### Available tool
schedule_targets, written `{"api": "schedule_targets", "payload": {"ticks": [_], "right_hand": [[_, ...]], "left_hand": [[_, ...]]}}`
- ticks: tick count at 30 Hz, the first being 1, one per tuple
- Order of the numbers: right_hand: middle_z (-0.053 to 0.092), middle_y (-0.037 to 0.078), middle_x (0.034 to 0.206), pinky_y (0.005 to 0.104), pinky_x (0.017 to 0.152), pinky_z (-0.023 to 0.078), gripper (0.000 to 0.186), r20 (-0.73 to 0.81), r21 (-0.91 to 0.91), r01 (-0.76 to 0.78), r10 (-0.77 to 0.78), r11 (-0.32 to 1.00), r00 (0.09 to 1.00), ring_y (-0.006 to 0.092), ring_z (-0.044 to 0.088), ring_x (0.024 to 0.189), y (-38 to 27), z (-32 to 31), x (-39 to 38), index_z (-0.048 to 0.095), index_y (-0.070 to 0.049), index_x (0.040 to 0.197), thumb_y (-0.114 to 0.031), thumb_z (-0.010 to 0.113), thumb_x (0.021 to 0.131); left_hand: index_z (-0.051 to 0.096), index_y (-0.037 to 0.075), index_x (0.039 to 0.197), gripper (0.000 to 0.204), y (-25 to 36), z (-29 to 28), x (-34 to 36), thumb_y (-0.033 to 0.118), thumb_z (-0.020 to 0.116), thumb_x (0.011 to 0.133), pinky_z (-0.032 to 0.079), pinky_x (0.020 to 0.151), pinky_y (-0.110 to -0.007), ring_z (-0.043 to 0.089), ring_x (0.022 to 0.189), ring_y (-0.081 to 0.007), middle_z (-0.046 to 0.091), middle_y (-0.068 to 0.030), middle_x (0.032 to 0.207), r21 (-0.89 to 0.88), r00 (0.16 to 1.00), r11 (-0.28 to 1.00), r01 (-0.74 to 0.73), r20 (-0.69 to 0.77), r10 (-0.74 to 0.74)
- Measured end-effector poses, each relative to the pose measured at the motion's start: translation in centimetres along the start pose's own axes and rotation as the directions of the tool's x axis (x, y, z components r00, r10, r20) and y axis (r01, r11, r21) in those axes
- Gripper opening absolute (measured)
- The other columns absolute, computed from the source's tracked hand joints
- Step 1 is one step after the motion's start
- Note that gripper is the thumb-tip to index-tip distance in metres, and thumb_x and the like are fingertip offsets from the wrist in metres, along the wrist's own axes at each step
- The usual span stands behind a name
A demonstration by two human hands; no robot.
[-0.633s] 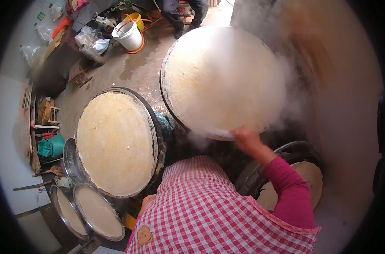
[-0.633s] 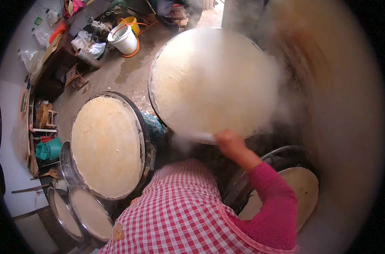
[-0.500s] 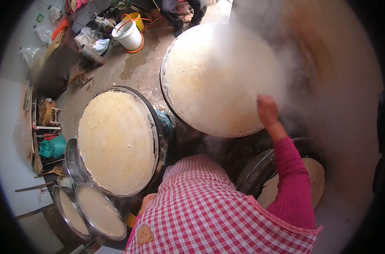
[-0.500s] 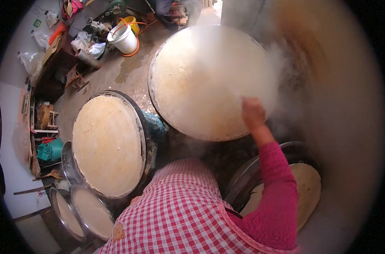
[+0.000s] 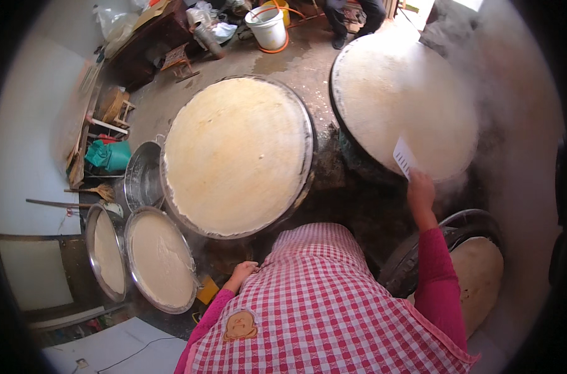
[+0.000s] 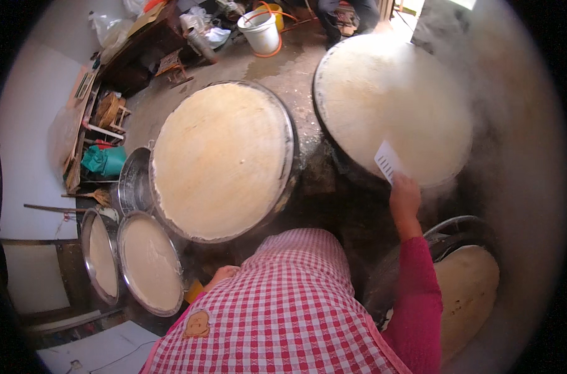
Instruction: The person scoops batter from a large metal bowl and spreads it onto hot circular griddles using a plastic scraper. They flip and remove cooked crepes, placing them onto a tray. The process is repeated continuously.
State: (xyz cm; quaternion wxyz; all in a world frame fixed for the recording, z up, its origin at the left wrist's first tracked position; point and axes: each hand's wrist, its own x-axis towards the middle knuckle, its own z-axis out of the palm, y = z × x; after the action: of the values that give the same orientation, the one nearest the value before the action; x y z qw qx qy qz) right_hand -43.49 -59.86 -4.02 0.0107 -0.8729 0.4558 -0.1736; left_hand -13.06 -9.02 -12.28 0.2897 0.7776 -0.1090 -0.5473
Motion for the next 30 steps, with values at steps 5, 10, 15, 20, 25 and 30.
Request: {"api": "schedule_targets", "payload": {"ticks": [5, 10, 15, 20, 25, 30], "right_hand": [[0.06, 0.009, 0.077, 0.0338, 0.063, 0.044, 0.016, 0.065, 0.448, -0.25, 0.248, 0.858, 0.967, 0.0195, 0.055, 0.068, -8.6, 0.6, -7.2, 0.06, -0.004, 0.092, -0.014, 0.057, 0.08], [0.06, -0.001, 0.078, 0.0209, 0.062, 0.043, 0.008, 0.455, 0.836, -0.482, 0.159, 0.262, 0.876, 0.0058, 0.054, 0.068, -17.0, 1.3, -9.0, 0.06, -0.003, 0.089, -0.008, 0.057, 0.083], [0.061, 0.009, 0.072, 0.0289, 0.058, 0.044, 0.017, 0.422, 0.74, -0.316, -0.043, 0.593, 0.906, 0.0174, 0.058, 0.065, -26.0, 1.7, -7.0, 0.06, -0.001, 0.087, -0.017, 0.059, 0.081], [0.06, 0.019, 0.08, 0.0449, 0.066, 0.045, 0.025, 0.287, 0.354, 0.183, -0.292, 0.917, 0.912, 0.0369, 0.057, 0.077, -32.2, 2.4, -2.0, 0.06, -0.006, 0.088, -0.028, 0.048, 0.084], [0.063, 0.013, 0.082, 0.0425, 0.068, 0.047, 0.022, 0.295, 0.097, 0.233, -0.251, 0.968, 0.922, 0.0318, 0.058, 0.08, -35.8, 4.8, 2.0, 0.061, -0.011, 0.092, -0.023, 0.045, 0.084], [0.062, 0.007, 0.086, 0.0374, 0.068, 0.048, 0.021, 0.421, 0.061, 0.542, -0.514, 0.838, 0.747, 0.027, 0.056, 0.084, -36.3, 6.2, 1.4, 0.059, -0.013, 0.094, -0.012, 0.044, 0.08]], "left_hand": [[0.053, 0.004, 0.112, 0.031, -7.9, -3.1, -2.4, 0.018, 0.047, 0.085, 0.045, 0.062, -0.026, 0.058, 0.072, -0.0145, 0.062, -0.0089, 0.096, -0.087, 0.993, 0.99, 0.111, 0.038, -0.108], [0.057, 0.003, 0.106, 0.028, -18.6, -4.7, -5.2, 0.02, 0.05, 0.085, 0.046, 0.065, -0.029, 0.06, 0.074, -0.0165, 0.063, -0.0088, 0.091, -0.263, 0.994, 0.961, 0.087, -0.038, -0.101], [0.062, -0.001, 0.096, 0.026, -23.6, -3.7, -6.6, 0.019, 0.051, 0.084, 0.047, 0.069, -0.027, 0.06, 0.076, -0.0154, 0.064, -0.0086, 0.086, -0.213, 0.992, 0.975, -0.06, -0.119, 0.035], [0.062, 0.0, 0.094, 0.024, -24.4, -3.8, -8.5, 0.019, 0.053, 0.083, 0.047, 0.066, -0.025, 0.061, 0.073, -0.0139, 0.065, -0.0071, 0.079, -0.108, 0.993, 0.993, 0.057, -0.092, -0.067], [0.062, -0.001, 0.095, 0.027, -26.3, -1.0, -9.5, 0.022, 0.053, 0.083, 0.048, 0.069, -0.027, 0.062, 0.077, -0.0163, 0.065, -0.0098, 0.083, -0.006, 0.932, 0.987, -0.159, -0.332, 0.148], [0.062, -0.002, 0.096, 0.029, -27.1, 1.2, -9.6, 0.022, 0.055, 0.081, 0.048, 0.068, -0.027, 0.062, 0.078, -0.0152, 0.065, -0.0097, 0.084, -0.02, 0.888, 0.977, -0.212, -0.422, 0.184]]}}
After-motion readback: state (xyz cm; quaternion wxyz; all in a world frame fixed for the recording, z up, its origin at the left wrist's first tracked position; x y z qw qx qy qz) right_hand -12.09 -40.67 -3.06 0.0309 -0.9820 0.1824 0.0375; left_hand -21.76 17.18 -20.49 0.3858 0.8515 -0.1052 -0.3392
